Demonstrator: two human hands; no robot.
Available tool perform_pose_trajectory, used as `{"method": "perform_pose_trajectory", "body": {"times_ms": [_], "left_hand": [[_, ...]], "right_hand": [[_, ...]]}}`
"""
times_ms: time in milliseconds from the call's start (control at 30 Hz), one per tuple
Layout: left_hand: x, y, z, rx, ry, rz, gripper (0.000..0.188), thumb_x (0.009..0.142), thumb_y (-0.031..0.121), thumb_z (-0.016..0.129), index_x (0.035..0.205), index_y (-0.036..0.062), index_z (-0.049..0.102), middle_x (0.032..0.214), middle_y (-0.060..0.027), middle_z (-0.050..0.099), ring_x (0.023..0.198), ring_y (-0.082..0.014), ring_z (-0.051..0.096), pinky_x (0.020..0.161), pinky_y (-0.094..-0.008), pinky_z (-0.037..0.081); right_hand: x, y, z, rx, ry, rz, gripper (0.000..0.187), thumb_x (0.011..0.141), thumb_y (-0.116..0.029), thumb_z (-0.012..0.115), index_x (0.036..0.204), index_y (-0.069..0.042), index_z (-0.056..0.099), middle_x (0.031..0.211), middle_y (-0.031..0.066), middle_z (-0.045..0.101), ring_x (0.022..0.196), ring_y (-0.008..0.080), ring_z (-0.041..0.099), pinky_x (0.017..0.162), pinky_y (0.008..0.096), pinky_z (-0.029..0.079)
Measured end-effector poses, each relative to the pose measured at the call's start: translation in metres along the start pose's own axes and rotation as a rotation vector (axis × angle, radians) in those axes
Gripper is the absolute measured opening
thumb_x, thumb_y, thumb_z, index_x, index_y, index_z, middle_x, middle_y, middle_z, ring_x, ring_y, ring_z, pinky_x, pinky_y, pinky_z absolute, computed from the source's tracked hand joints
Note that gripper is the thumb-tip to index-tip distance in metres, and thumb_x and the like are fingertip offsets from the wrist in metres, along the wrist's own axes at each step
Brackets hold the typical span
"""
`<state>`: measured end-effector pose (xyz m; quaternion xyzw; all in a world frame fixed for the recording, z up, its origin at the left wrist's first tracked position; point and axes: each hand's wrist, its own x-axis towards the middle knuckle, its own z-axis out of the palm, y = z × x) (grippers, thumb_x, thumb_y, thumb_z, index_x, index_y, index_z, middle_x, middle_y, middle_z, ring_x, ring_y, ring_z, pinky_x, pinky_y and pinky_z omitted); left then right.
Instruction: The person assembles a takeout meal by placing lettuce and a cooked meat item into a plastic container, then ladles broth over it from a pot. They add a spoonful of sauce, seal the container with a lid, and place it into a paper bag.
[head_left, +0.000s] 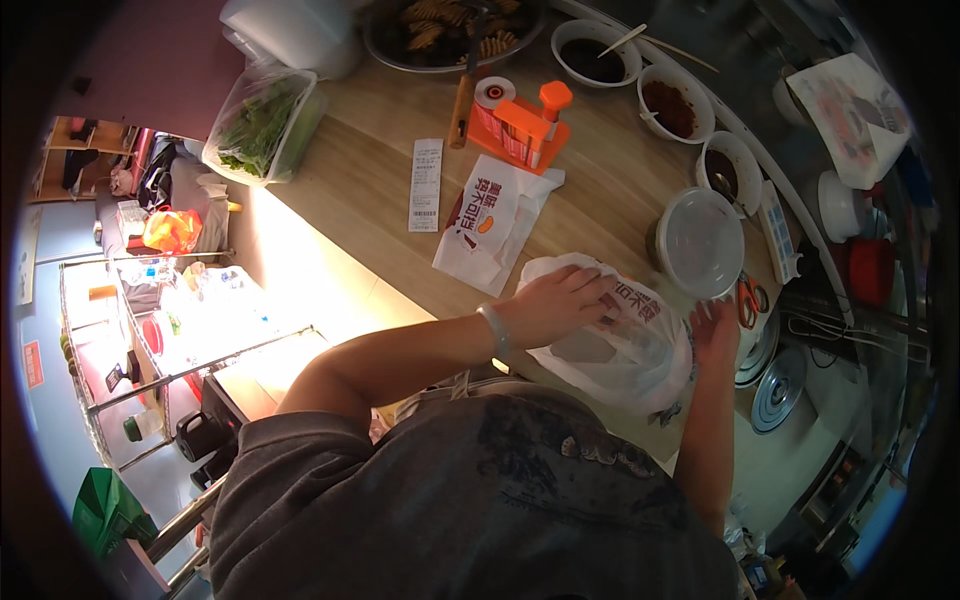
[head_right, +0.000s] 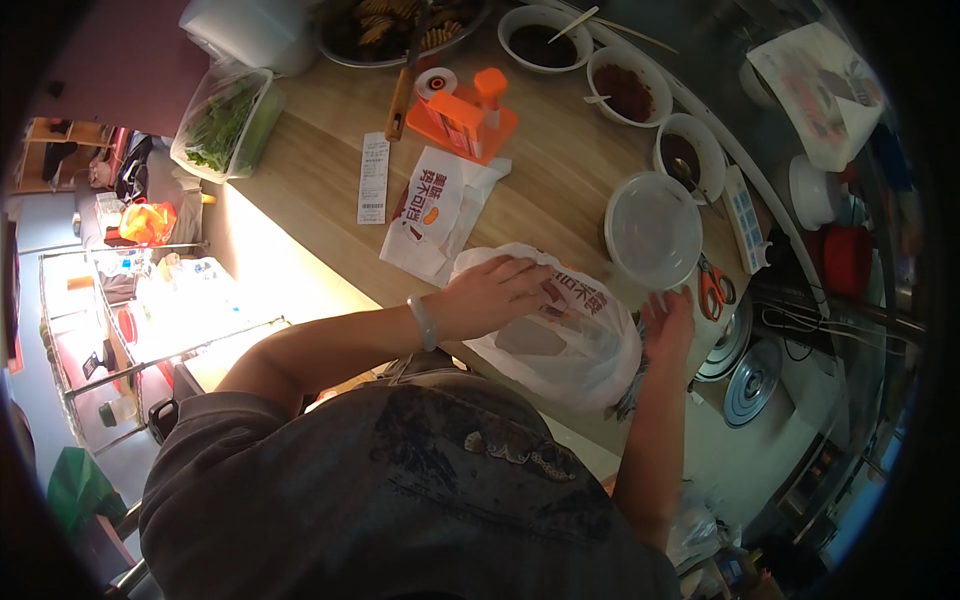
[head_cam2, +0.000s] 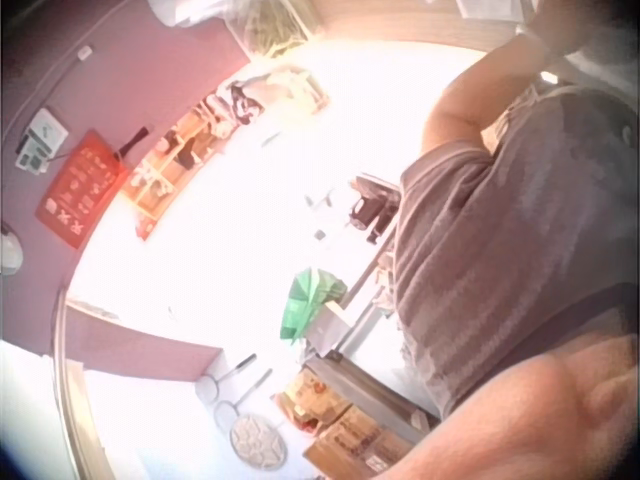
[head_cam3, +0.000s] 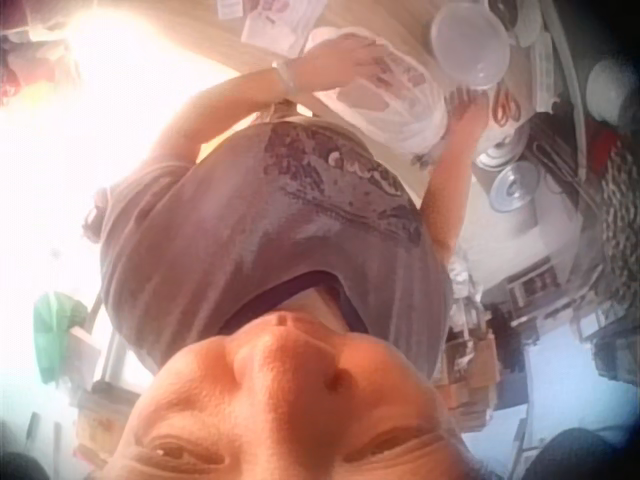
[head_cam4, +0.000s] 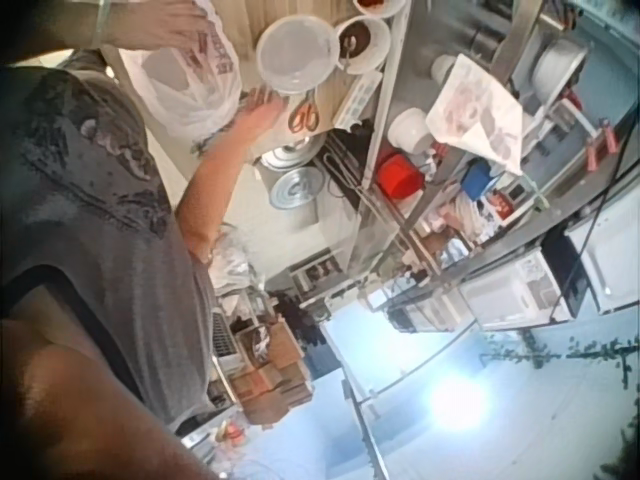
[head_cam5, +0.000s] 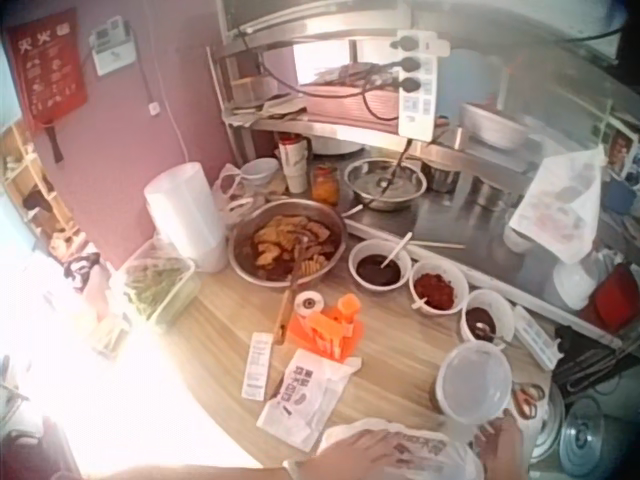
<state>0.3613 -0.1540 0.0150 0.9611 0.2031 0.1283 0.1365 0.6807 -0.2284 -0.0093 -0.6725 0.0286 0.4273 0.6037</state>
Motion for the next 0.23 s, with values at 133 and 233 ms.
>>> {"method": "perform_pose_trajectory", "body": {"times_ms": [133, 233], "left_hand": [[-0.017, 0.007, -0.018, -0.005, 0.121, -0.349, 0.031, 0.075, 0.019, 0.069, 0.105, 0.0218, 0.068, 0.147, -0.0108, 0.033, 0.134, -0.0349, 0.033, 0.108, -0.0550, 0.030], [-0.030, 0.008, -0.031, -0.150, -0.033, -0.616, 0.039, 0.071, 0.022, 0.074, 0.109, 0.0248, 0.067, 0.153, -0.0123, 0.022, 0.143, -0.0380, 0.016, 0.111, -0.0615, 0.020]], "right_hand": [[0.040, -0.002, -0.015, 0.099, -0.428, 0.352, 0.036, 0.083, -0.016, 0.056, 0.118, -0.006, 0.051, 0.111, 0.0121, 0.059, 0.100, 0.0296, 0.058, 0.088, 0.0434, 0.048], [0.067, 0.017, -0.026, 0.087, -0.501, 0.336, 0.039, 0.083, -0.020, 0.058, 0.120, -0.007, 0.049, 0.115, 0.0117, 0.058, 0.102, 0.0311, 0.057, 0.090, 0.0447, 0.047]]}}
